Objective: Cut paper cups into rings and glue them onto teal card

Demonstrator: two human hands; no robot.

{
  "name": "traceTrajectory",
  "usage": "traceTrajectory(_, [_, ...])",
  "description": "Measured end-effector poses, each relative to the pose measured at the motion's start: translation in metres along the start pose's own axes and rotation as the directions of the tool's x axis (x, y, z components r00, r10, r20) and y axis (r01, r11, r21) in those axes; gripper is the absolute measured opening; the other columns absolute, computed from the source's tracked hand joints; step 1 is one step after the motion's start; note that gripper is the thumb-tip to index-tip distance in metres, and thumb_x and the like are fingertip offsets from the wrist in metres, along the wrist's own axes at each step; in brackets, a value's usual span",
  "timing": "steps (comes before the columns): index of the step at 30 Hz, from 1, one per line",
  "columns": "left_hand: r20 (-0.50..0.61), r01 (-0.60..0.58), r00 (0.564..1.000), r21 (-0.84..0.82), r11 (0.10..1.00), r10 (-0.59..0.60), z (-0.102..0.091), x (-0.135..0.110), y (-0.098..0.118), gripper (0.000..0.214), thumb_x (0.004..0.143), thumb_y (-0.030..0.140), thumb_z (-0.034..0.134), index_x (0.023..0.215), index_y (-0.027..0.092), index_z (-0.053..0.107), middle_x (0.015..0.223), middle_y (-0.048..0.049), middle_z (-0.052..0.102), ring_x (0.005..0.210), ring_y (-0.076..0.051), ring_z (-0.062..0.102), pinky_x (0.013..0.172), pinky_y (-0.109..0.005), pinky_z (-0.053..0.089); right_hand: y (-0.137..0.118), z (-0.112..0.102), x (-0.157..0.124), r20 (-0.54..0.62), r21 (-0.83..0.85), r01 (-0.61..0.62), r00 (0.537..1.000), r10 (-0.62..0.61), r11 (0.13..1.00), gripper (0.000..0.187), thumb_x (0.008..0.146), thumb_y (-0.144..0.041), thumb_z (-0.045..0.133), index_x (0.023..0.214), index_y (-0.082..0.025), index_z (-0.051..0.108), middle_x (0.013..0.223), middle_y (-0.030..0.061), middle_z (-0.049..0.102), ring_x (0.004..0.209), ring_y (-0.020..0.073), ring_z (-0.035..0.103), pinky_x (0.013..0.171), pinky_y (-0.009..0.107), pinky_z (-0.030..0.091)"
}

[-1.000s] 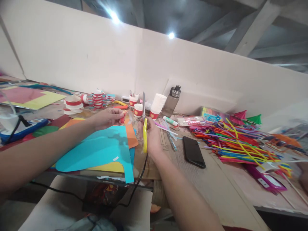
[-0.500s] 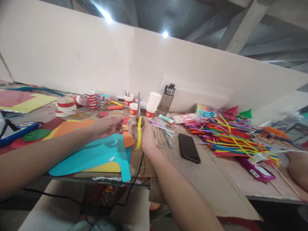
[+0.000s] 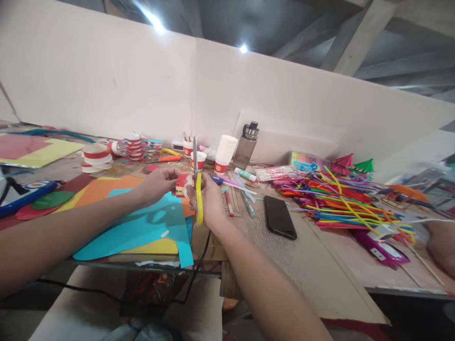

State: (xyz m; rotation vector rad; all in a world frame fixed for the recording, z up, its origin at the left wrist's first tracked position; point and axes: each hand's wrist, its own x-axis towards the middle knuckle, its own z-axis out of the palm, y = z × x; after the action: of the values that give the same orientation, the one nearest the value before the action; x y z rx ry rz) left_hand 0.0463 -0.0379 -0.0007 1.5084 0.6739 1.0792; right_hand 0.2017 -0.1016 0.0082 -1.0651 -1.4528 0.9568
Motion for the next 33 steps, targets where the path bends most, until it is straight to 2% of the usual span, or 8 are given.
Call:
traceTrajectory(9, [0.03,0.0,1.0,0.065,0.998,-0.002,0.007,-0.007,0.008,0.016,0.068,0.022,0.076,0.069,0.016,0.061,0.06,0.0021,0.062,0.053,-0.01,0.055,0.053,-0.023,0.045,0.003,-0.001,0.0,0.008,-0.058,0.019,1.0,-0.018,0.998,0.029,0.075,-0.036,0.066,0.094,-0.024,0.047,0.052,-0.0115,0.048,0.039,0.0075,0.045,0.037,0.017,0.038])
traceTrajectory(12, [0.003,-0.157,0.987,0.134,0.978,0.158,0.006,-0.006,0.002,0.015,0.069,0.018,0.074,0.079,0.017,0.064,0.071,0.0001,0.067,0.066,-0.014,0.062,0.063,-0.026,0.051,0.0,0.0,-0.002,0.003,-0.052,-0.002,1.0,0.002,0.999,0.031,0.074,-0.034,0.066,0.097,-0.024,0.049,0.053,-0.0115,0.048,0.038,0.0073,0.044,0.036,0.017,0.037])
traceTrajectory(16, [-0.097,-0.352,0.917,0.256,0.9,0.386,0.0,-0.003,-0.008,0.024,0.073,0.014,0.069,0.096,0.019,0.067,0.098,-0.005,0.072,0.089,-0.018,0.067,0.079,-0.03,0.054,-0.005,0.003,-0.005,0.025,0.002,-0.081,0.996,0.081,0.997,0.033,0.072,-0.034,0.066,0.097,-0.024,0.047,0.054,-0.0124,0.047,0.035,0.0079,0.043,0.033,0.019,0.037])
traceTrajectory(19, [-0.074,-0.364,0.913,0.298,0.882,0.402,-0.001,-0.003,-0.006,0.016,0.074,0.014,0.066,0.089,0.018,0.069,0.091,-0.0049,0.073,0.084,-0.017,0.068,0.08,-0.032,0.055,-0.01,0.004,-0.009,0.051,0.022,-0.113,0.992,0.112,0.993,0.028,0.074,-0.032,0.063,0.094,-0.025,0.044,0.052,-0.0133,0.044,0.035,0.0081,0.043,0.034,0.018,0.037])
traceTrajectory(23, [-0.066,-0.307,0.939,0.283,0.909,0.337,0.002,-0.006,0.007,0.001,0.076,0.018,0.067,0.076,0.017,0.068,0.068,-0.0011,0.068,0.063,-0.013,0.061,0.067,-0.028,0.054,-0.012,0.007,-0.01,0.076,0.033,-0.126,0.989,0.124,0.991,0.031,0.077,-0.039,0.063,0.097,-0.025,0.044,0.051,-0.0133,0.043,0.036,0.0087,0.043,0.036,0.019,0.038])
traceTrajectory(26, [-0.12,-0.267,0.946,0.238,0.934,0.301,0.002,-0.008,0.016,0.012,0.075,0.024,0.073,0.072,0.016,0.064,0.06,0.0007,0.064,0.054,-0.011,0.056,0.056,-0.024,0.05,-0.007,0.006,-0.007,0.028,0.017,-0.072,0.997,0.071,0.997,0.035,0.08,-0.05,0.063,0.1,-0.024,0.048,0.056,-0.011,0.046,0.039,0.0079,0.041,0.038,0.019,0.036])
traceTrajectory(29, [-0.2,-0.244,0.942,0.148,0.958,0.271,-0.003,-0.006,0.02,0.02,0.076,0.03,0.074,0.079,0.017,0.059,0.061,0.0021,0.063,0.048,-0.011,0.053,0.047,-0.023,0.045,-0.003,0.0,-0.003,0.004,-0.113,0.065,0.998,-0.065,0.991,0.035,0.083,-0.051,0.062,0.102,-0.024,0.051,0.071,-0.0047,0.056,0.057,0.0109,0.052,0.052,0.022,0.043])
traceTrajectory(33, [-0.322,-0.327,0.883,0.102,0.939,0.343,-0.014,0.001,0.022,0.025,0.071,0.023,0.077,0.085,0.019,0.056,0.067,0.0028,0.064,0.058,-0.011,0.059,0.055,-0.023,0.049,-0.006,-0.009,-0.003,0.073,-0.397,0.212,0.977,-0.199,0.893,0.028,0.087,-0.044,0.06,0.104,-0.023,0.054,0.095,0.0029,0.064,0.086,0.0179,0.06,0.077,0.029,0.047])
